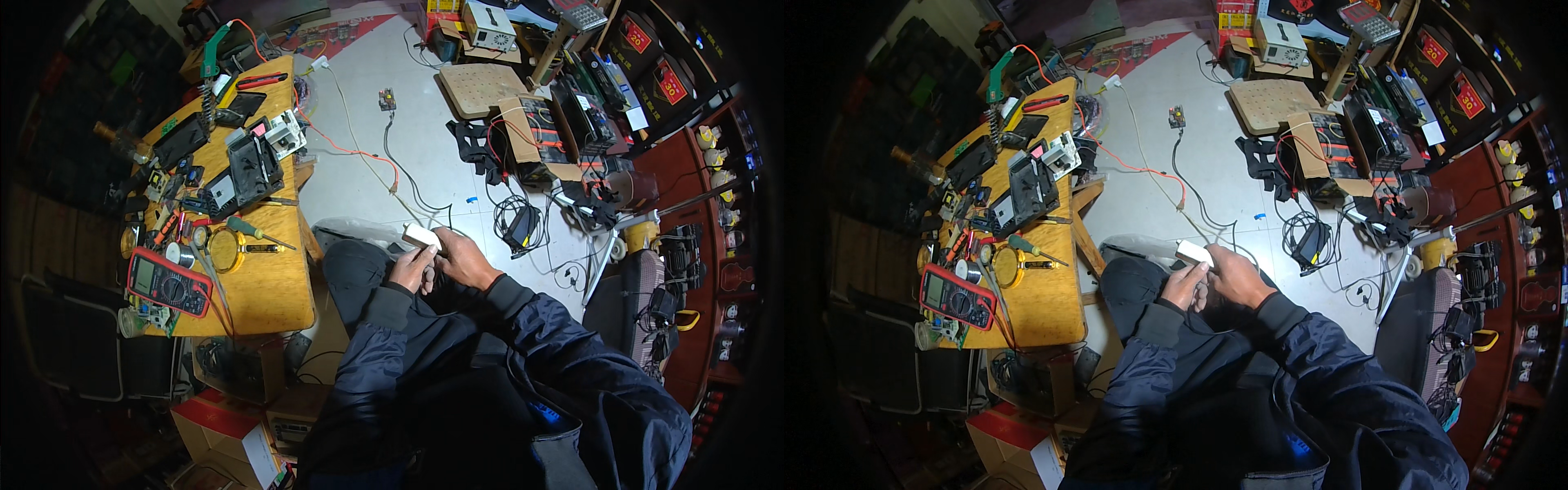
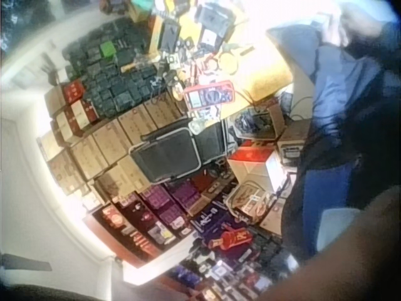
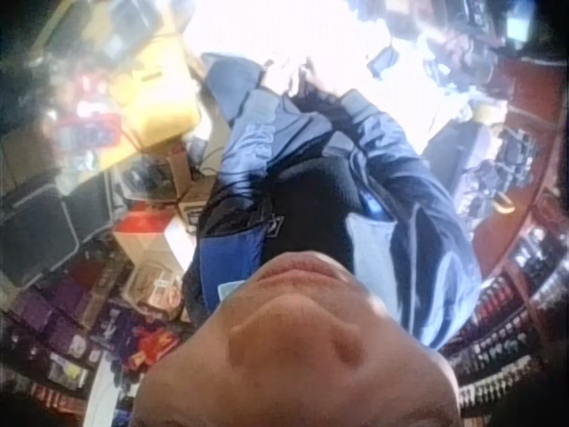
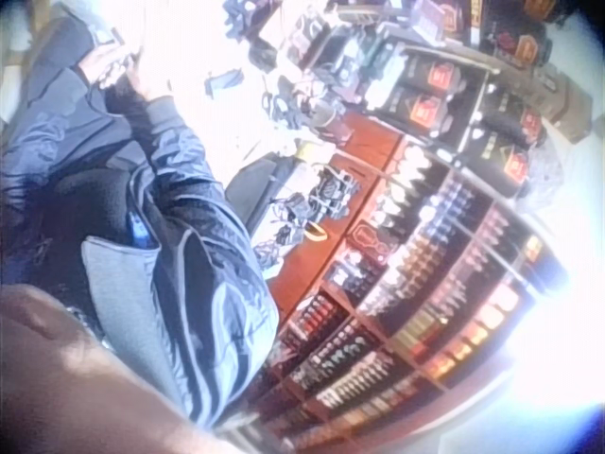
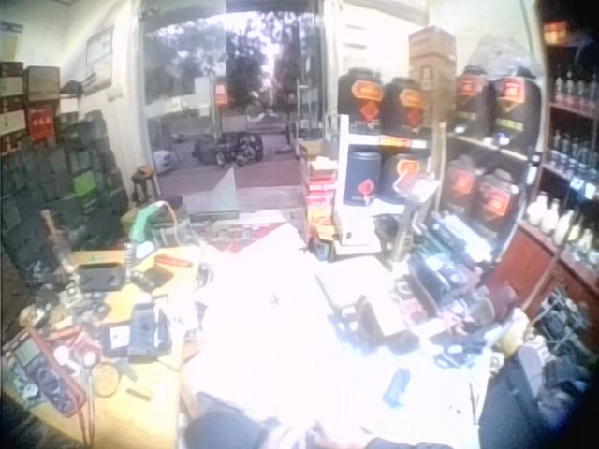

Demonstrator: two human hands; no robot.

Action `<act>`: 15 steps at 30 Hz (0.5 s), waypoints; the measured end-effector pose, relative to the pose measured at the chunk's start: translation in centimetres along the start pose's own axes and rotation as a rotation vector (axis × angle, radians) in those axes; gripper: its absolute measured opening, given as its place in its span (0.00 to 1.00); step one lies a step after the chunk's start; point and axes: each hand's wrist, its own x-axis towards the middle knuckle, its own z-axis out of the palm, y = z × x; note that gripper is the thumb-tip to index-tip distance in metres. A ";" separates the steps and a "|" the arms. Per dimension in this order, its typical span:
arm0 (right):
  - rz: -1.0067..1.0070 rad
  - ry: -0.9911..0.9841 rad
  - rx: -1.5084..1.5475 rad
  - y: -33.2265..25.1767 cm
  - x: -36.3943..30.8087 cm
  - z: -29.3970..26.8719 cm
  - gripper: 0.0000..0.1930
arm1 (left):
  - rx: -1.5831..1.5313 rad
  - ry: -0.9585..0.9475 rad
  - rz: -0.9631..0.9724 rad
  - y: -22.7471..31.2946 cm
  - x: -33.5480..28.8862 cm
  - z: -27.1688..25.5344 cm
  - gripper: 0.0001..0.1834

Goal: The person uses a multimeter to test a small circuit board, then connects a power adapter to a power strip and plugs it into the wall. They continue to measure voltage on the circuit board with the multimeter.

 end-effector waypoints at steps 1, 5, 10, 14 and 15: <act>0.011 -0.006 0.033 0.1 0.0 0.1 0.20 | 0.001 0.003 -0.003 0.0 0.0 0.0 0.24; 0.027 -0.014 -0.026 0.3 -0.1 0.2 0.19 | -0.045 -0.001 0.007 -0.4 0.2 0.1 0.23; 0.070 -0.025 -0.045 0.6 -0.2 0.5 0.18 | -0.040 0.010 -0.021 -0.3 0.3 0.3 0.21; 0.074 -0.025 -0.071 1.0 -0.3 0.7 0.17 | 0.023 0.044 -0.002 0.1 0.1 0.7 0.22; 0.073 -0.024 -0.073 1.0 -0.3 0.7 0.17 | 0.034 0.044 0.004 0.2 0.1 0.8 0.22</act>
